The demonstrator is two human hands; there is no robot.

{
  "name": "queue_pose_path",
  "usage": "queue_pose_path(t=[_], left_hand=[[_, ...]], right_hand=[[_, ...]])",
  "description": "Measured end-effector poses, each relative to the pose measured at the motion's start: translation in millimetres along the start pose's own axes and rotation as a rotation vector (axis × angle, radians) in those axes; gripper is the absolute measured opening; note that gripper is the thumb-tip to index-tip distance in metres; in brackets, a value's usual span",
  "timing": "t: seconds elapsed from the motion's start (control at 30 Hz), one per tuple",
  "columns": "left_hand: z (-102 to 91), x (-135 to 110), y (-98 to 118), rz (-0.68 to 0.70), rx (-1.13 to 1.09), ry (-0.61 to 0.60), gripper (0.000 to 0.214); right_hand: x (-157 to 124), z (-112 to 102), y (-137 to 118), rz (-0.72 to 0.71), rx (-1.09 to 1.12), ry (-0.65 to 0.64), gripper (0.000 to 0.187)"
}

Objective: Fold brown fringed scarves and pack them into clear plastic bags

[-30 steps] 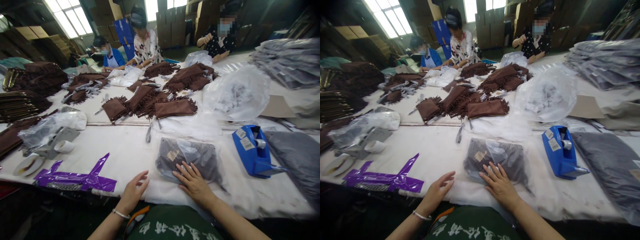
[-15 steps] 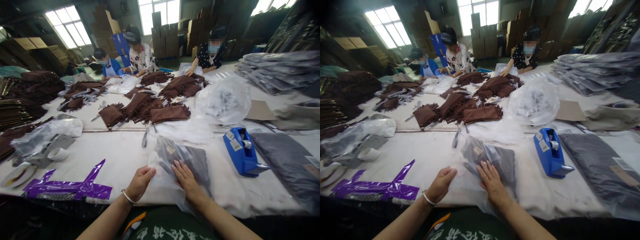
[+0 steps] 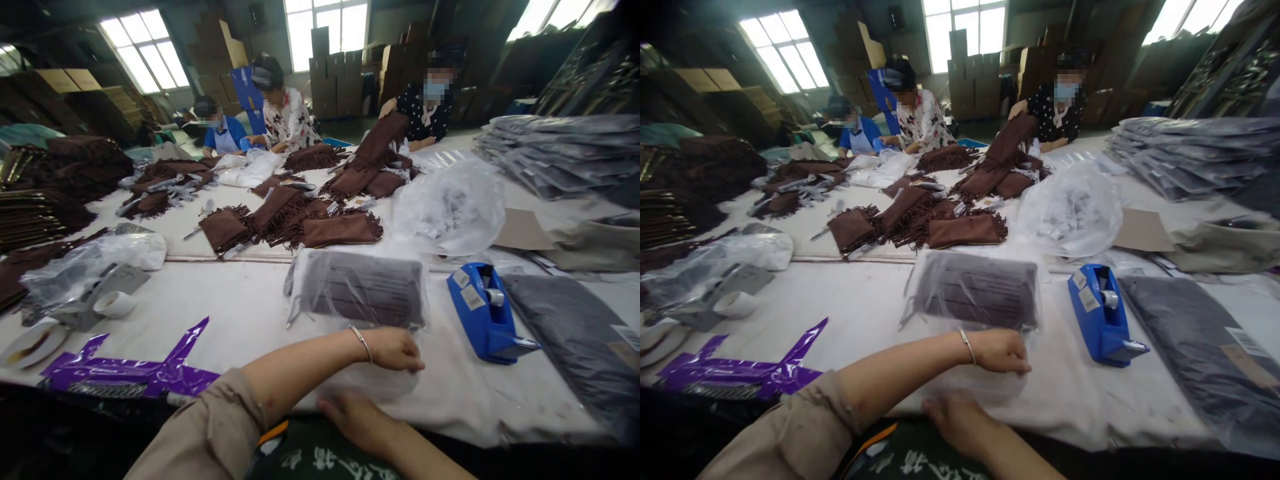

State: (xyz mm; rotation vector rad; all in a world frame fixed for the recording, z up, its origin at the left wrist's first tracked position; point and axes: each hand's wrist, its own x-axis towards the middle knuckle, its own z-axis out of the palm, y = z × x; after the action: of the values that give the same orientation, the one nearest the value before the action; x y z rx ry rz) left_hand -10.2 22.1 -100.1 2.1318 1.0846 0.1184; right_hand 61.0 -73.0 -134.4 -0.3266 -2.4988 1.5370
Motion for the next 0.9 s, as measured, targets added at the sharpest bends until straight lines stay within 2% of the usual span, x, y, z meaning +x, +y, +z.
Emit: queue_pose_path(t=[0.07, 0.13, 0.2, 0.27, 0.3, 0.37, 0.43, 0.47, 0.57, 0.63, 0.73, 0.8, 0.9], left_hand=[[27.3, -7, -18, 0.024, -0.167, -0.072, 0.026], [32.4, -33, -26, 0.079, -0.392, 0.028, 0.028], [20.1, -73, -33, 0.078, -0.488, 0.253, 0.035], [4.3, -118, -46, 0.017, -0.349, 0.439, 0.035], [-0.7, -141, -54, -0.015, -0.231, 0.446, 0.036], [-1.2, -182, -70, -0.072, -0.015, 0.287, 0.047], [8.4, -215, -84, -0.100, 0.105, 0.135, 0.066], [14.5, -226, -90, -0.115, 0.137, 0.094, 0.073], [27.8, -241, -104, -0.174, 0.178, 0.132, 0.074], [29.7, -237, -111, -0.190, 0.185, 0.196, 0.058], [26.8, -225, -116, -0.189, 0.156, 0.264, 0.039], [24.7, -223, -113, -0.202, 0.127, 0.275, 0.041], [24.6, -232, -105, -0.210, 0.113, 0.238, 0.062]], right_hand=[[-6, -10, -14, -0.018, 0.113, -0.203, 0.027], [-12, -34, -26, -0.001, 0.273, -0.323, 0.031], [-18, -63, -25, 0.031, 0.371, -0.248, 0.033], [-28, -87, -4, 0.050, 0.282, -0.076, 0.036], [-36, -94, 12, 0.063, 0.180, -0.026, 0.038], [-56, -99, 50, 0.082, -0.046, -0.092, 0.047], [-81, -96, 84, 0.079, -0.207, -0.193, 0.056], [-94, -93, 97, 0.090, -0.255, -0.191, 0.064], [-123, -90, 113, 0.144, -0.332, -0.128, 0.076], [-130, -92, 113, 0.162, -0.344, -0.072, 0.068], [-126, -94, 112, 0.151, -0.305, -0.007, 0.053], [-122, -93, 116, 0.171, -0.246, 0.028, 0.043], [-121, -88, 122, 0.305, -0.084, 0.160, 0.038]])
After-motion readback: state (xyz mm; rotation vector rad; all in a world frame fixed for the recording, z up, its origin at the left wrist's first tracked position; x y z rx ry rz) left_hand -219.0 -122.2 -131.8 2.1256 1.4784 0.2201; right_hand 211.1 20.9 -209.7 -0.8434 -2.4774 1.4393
